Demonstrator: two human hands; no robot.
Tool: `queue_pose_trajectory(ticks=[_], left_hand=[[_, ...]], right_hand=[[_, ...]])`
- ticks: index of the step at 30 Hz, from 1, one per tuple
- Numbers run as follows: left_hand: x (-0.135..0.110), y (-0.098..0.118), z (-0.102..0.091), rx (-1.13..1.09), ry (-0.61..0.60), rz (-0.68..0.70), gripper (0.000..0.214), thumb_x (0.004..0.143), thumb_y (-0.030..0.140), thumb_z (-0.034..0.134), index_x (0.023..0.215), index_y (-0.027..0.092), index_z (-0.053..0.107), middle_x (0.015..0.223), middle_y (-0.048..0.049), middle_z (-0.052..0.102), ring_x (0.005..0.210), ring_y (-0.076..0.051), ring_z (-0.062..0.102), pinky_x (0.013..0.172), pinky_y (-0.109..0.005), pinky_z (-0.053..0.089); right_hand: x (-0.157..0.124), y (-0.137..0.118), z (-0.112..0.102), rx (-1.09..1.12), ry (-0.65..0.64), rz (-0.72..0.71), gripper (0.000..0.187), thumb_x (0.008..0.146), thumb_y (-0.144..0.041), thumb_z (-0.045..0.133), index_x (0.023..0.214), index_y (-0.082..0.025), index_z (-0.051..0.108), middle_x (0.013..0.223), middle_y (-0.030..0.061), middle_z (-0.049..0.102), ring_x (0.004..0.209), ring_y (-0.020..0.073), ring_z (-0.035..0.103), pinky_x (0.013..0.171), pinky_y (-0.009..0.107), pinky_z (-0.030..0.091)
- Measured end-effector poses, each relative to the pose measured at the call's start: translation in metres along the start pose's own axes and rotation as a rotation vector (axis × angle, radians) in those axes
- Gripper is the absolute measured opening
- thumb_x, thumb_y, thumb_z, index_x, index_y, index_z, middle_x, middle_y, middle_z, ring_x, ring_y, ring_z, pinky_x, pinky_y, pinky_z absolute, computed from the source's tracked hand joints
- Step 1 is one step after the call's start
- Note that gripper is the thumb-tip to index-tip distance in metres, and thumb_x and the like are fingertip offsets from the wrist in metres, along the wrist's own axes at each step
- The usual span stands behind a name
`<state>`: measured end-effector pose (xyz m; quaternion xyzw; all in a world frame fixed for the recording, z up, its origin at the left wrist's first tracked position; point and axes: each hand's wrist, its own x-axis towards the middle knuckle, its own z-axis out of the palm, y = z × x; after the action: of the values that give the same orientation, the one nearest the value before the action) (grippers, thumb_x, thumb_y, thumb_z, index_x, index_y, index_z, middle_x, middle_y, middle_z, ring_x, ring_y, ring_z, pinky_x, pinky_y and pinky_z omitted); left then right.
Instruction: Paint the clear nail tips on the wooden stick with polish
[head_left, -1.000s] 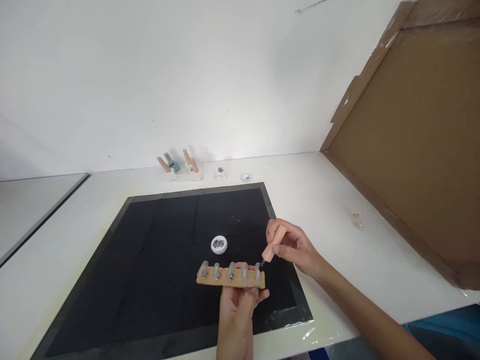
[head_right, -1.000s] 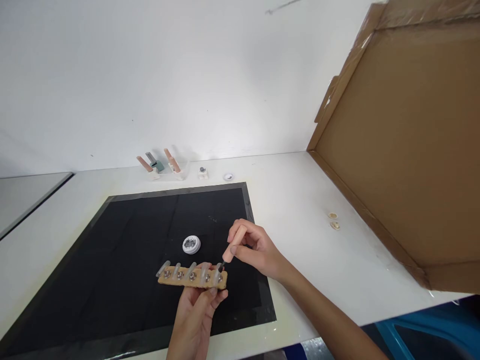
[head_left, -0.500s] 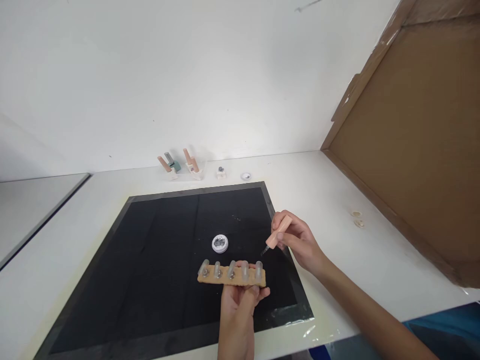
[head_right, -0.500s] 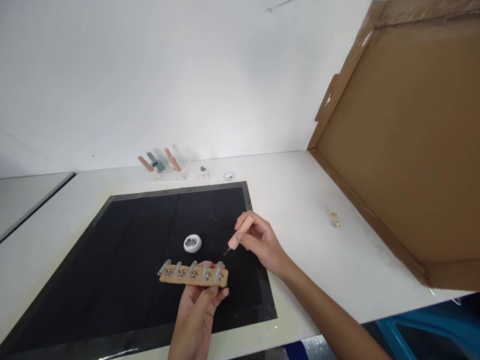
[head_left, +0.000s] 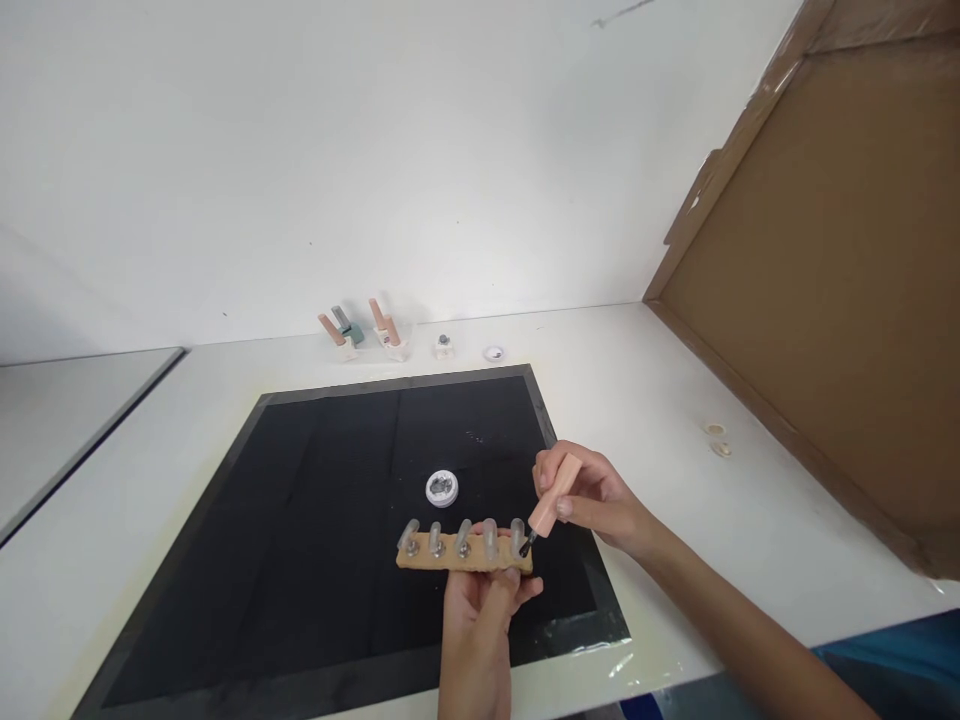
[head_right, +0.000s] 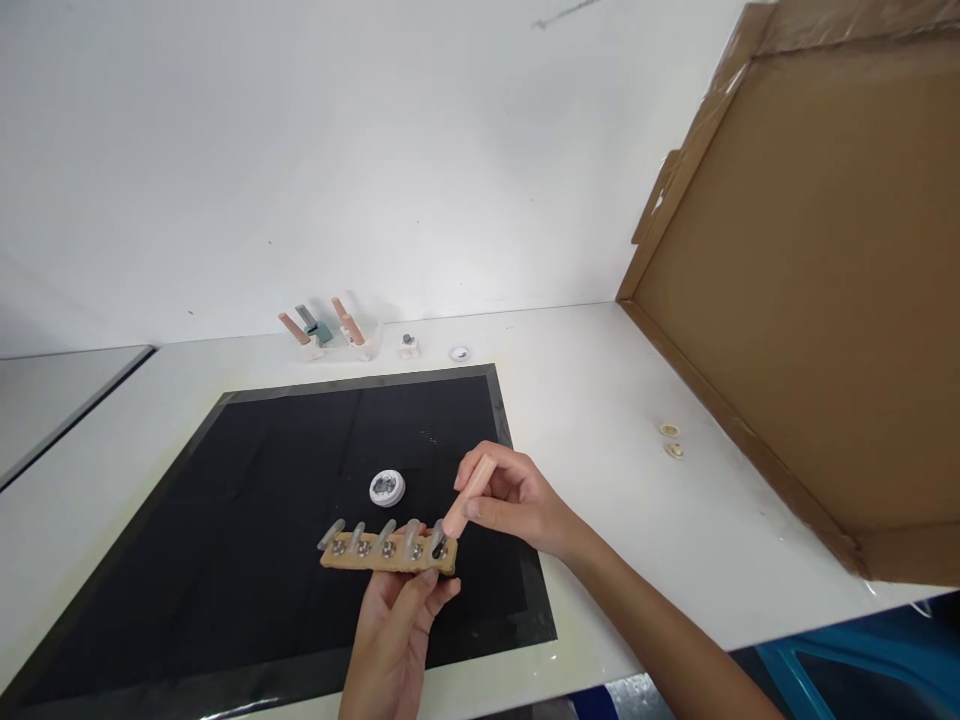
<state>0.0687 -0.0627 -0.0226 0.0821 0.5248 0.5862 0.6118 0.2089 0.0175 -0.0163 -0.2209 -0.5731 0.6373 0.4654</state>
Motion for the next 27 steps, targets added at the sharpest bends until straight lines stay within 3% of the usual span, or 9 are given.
queue_pose_trajectory(ticks=[4,20,27], left_hand=[[0.0000,-0.0012,-0.0006,0.010,0.006,0.014,0.049,0.060,0.025,0.078,0.104,0.017,0.057,0.098,-0.0074,0.066,0.079,-0.018,0.064,0.057,-0.026,0.056],[-0.0030,0.0022,0.0018,0.006,-0.007,0.001,0.050,0.060,0.024,0.078,0.104,0.015,0.056,0.085,-0.0053,0.066,0.068,-0.015,0.061,0.055,-0.027,0.055],[-0.0025,0.0020,0.0013,-0.004,-0.022,0.004,0.048,0.060,0.026,0.078,0.102,0.015,0.057,0.085,-0.0052,0.065,0.069,-0.016,0.061,0.054,-0.026,0.054]], right_hand=[[0.0003,-0.0011,0.0000,-0.033,-0.008,0.008,0.014,0.079,-0.031,0.068,0.081,-0.020,0.059,0.072,0.0001,0.051,0.062,0.0130,0.046,0.057,0.026,0.036],[-0.0004,-0.0046,0.0016,-0.123,0.060,0.047,0.014,0.080,-0.031,0.067,0.079,-0.020,0.059,0.075,0.0000,0.055,0.064,0.0124,0.050,0.057,0.025,0.037],[0.0013,-0.0046,0.0014,-0.135,0.084,0.025,0.013,0.081,-0.030,0.066,0.078,-0.020,0.058,0.068,0.0000,0.062,0.062,0.0143,0.058,0.058,0.028,0.040]])
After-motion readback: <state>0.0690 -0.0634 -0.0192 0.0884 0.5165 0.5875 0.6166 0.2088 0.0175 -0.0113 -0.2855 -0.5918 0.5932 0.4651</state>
